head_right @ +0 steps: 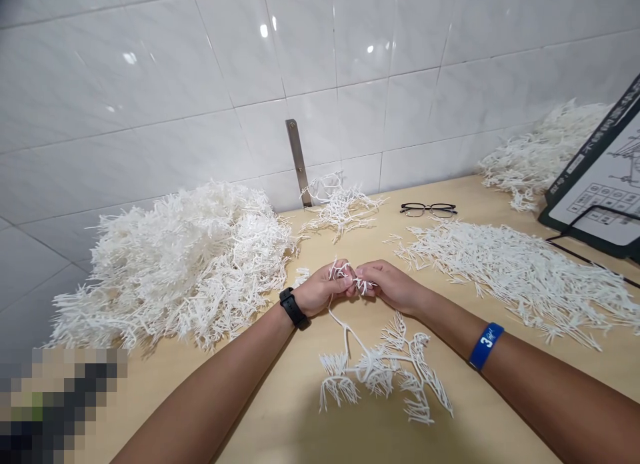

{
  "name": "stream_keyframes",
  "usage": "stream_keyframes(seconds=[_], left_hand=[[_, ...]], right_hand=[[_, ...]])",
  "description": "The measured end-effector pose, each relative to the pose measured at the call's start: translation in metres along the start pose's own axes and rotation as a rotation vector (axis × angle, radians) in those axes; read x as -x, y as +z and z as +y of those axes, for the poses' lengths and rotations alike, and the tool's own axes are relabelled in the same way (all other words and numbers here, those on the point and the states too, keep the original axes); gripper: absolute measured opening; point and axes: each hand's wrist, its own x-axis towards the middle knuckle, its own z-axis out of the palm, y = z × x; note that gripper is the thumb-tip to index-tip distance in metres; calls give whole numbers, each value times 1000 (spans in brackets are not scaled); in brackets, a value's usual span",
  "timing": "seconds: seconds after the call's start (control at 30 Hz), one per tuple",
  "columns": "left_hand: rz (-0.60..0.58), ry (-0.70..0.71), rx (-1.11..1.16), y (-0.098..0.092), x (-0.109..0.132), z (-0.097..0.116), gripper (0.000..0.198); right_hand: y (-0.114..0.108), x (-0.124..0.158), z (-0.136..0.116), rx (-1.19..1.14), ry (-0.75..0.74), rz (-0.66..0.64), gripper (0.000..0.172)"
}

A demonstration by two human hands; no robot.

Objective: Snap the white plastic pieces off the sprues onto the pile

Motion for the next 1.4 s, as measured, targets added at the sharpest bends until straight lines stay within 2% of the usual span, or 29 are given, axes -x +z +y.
stream_keyframes(seconds=[0.1,0.17,0.27,0.33,0.4,0.43,0.5,0.6,0.7,0.77,0.87,1.0,1.1,1.2,1.27,1.33,1.4], left_hand=[[-74,-33,8,3,3,-1,45],[-62,-60,16,4,3,-1,44],[52,-76,72,6,2,0,43],[114,-76,90,6,1,2,43],[154,-76,85,7,0,3,42],[164,-80,81,7,0,3,41],[174,-89,75,7,0,4,41],[178,-91,74,8,-1,3,41],[187,-84,62,8,-1,0,43],[196,-70,48,8,-1,-2,46],[162,-56,30,6,-3,-6,49],[52,-51,23,3,-3,-6,48],[-4,-63,48,2,0,-2,48],[-87,-139,49,2,3,2,47],[-66,-158,65,2,3,4,45],[41,-143,114,3,1,6,42],[155,-128,170,3,0,6,39]], right_hand=[[-6,-2,-9,-97,-56,123,34],[-16,-2,-15,-15,-113,246,36],[-37,0,-22,469,-85,486,42],[-50,2,-26,877,27,629,46],[-60,4,-28,1145,109,706,49],[-62,4,-29,1194,103,706,50],[-58,5,-28,1122,2,621,52],[-38,5,-23,836,-156,332,50],[-15,6,-19,685,-186,52,44],[-6,6,-17,608,-199,-66,41],[-5,6,-14,446,-196,-148,42],[-7,4,-8,289,-140,-198,40],[-7,2,-6,186,-135,-129,38],[-17,0,-9,155,-204,114,41],[-29,0,-12,316,-224,285,40],[-41,0,-14,557,-202,406,37],[-48,-1,-15,820,-209,490,21]])
